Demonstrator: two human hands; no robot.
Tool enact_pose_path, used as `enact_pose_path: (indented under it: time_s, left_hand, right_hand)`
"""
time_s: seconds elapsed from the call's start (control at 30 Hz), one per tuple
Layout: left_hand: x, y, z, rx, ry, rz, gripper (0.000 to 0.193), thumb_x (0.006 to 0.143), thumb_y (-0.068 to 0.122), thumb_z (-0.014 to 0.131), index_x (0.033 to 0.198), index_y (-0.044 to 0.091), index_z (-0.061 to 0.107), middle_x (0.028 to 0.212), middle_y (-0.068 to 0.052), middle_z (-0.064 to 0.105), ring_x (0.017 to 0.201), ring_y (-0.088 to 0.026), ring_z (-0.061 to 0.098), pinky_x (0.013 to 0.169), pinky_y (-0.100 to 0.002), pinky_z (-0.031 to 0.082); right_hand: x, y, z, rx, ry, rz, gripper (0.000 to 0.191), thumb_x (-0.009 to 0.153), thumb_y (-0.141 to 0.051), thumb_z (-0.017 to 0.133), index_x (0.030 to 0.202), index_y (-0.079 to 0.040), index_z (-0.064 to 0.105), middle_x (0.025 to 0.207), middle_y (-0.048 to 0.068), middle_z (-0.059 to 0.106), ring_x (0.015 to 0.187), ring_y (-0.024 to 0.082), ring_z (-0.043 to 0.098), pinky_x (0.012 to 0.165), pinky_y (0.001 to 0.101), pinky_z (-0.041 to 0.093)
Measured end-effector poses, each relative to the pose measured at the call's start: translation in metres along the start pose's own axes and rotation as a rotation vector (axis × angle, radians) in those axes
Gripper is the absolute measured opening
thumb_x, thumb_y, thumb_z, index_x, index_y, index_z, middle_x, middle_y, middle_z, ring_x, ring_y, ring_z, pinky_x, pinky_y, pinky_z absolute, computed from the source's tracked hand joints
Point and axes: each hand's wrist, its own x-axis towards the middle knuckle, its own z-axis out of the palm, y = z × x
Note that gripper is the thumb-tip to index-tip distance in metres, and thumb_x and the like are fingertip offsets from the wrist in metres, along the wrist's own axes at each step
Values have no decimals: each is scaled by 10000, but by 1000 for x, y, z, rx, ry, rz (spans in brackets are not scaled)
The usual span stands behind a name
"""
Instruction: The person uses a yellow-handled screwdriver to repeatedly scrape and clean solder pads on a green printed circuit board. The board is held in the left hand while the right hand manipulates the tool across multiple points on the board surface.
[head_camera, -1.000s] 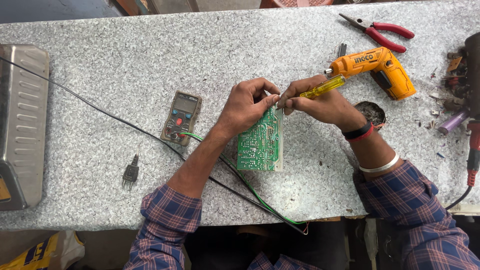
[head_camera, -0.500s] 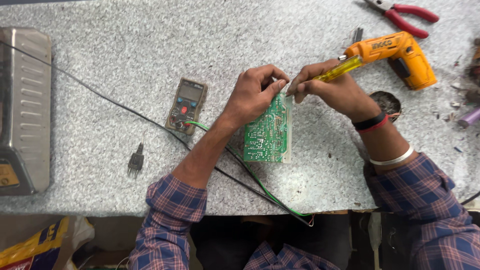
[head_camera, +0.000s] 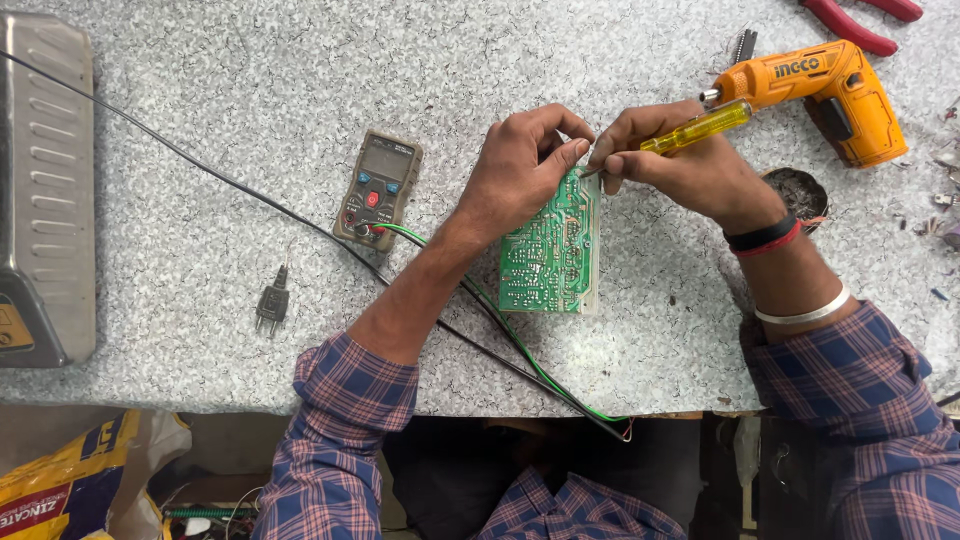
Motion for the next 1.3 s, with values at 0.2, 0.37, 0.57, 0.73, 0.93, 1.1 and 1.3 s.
enact_pose_path:
  time_s: [0.2,0.37,0.57,0.73,0.93,1.1,1.3]
  left_hand:
    - [-1,-1,1,6,2,5,91,985,154,694,1020,73,716,610,53,620,528,-13,519,459,-254,380]
    - [-1,0,2,18,17,4,88,988,150,699,1017,69,717,609,43,617,529,-24,511,464,-265,372]
    - [-1,0,4,32,26,-8,94,979,147,697,1028,70,716,629,32,644,530,-26,544,462,-265,403]
    - [1,-1,4,25,29,18,98,980,150,695,1035,70,711,670,35,674,554,-17,587,474,-256,448]
    - [0,0,4,54,8,-47,100,980,151,701,1035,71,722,600,8,632,515,-44,519,458,-283,367]
    - [0,-1,4,33,32,17,94,976,142,701,1029,65,718,638,30,649,529,-30,540,460,-270,402]
    - [0,-2,5,14,47,58,82,980,140,708,1001,61,717,683,30,671,559,-22,567,479,-257,428]
  right_hand:
    - [-1,-2,0,-124,5,39,103,947,-106,697,909,-11,706,800,37,729,745,82,671,682,243,543]
    - [-1,-1,-1,-142,9,25,127,961,-117,693,895,-9,694,795,48,740,752,86,700,699,247,570]
    - [-4,-1,-1,-191,9,-18,147,972,-139,717,923,-2,693,806,54,742,754,96,705,682,247,575]
    - [-4,-1,0,-203,20,-39,162,964,-157,736,957,1,699,829,58,744,775,101,713,700,248,585]
    - [-6,-2,-4,-257,-5,-66,168,955,-156,748,946,3,697,815,61,745,763,100,713,679,250,579]
    - [-7,-2,-4,-230,-11,-56,174,961,-175,739,959,-4,708,803,58,737,751,100,701,669,253,570]
    - [-5,-7,-1,-271,11,-53,198,948,-197,754,962,-5,706,816,48,744,767,92,716,681,248,584]
